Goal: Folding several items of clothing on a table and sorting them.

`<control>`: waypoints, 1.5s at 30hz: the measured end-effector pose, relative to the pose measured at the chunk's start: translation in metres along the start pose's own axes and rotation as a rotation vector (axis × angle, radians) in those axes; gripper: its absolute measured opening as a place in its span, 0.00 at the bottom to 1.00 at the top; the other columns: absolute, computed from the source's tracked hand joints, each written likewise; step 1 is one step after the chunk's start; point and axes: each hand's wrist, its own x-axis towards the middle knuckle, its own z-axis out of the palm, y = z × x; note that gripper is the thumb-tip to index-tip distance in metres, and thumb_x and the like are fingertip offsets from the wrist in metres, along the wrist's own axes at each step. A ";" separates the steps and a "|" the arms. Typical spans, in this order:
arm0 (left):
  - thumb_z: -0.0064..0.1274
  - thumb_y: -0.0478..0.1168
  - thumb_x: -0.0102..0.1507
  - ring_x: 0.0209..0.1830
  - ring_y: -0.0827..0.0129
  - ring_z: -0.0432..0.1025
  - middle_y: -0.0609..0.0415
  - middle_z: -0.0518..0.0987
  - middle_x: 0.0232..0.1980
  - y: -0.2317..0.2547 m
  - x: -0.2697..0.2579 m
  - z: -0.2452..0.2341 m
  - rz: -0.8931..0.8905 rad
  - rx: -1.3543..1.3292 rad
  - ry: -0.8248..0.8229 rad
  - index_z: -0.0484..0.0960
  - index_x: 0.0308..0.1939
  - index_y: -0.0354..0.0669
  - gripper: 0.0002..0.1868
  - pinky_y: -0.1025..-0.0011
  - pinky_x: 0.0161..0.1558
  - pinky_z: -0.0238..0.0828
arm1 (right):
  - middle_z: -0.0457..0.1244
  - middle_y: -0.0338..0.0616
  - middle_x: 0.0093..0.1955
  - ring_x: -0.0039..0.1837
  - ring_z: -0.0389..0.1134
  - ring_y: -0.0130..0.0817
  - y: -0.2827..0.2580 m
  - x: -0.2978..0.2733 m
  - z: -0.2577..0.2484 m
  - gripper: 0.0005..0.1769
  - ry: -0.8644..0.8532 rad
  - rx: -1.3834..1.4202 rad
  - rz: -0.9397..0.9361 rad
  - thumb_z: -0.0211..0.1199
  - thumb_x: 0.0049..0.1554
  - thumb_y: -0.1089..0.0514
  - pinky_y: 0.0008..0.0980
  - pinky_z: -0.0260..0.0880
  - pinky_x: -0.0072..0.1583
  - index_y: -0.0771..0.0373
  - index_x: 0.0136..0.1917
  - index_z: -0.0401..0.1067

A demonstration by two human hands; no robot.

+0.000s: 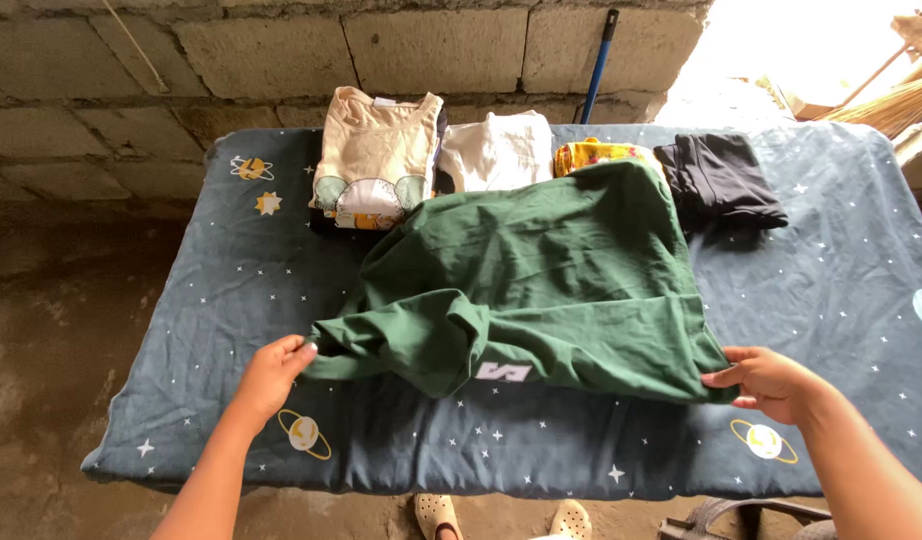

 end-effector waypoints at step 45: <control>0.49 0.37 0.66 0.36 0.60 0.82 0.44 0.83 0.38 0.059 -0.066 0.103 0.026 0.216 0.146 0.84 0.54 0.49 0.14 0.64 0.42 0.75 | 0.52 0.48 0.77 0.71 0.52 0.50 -0.063 -0.174 0.315 0.51 -0.037 -1.064 -1.139 0.76 0.41 0.60 0.49 0.58 0.63 0.61 0.76 0.61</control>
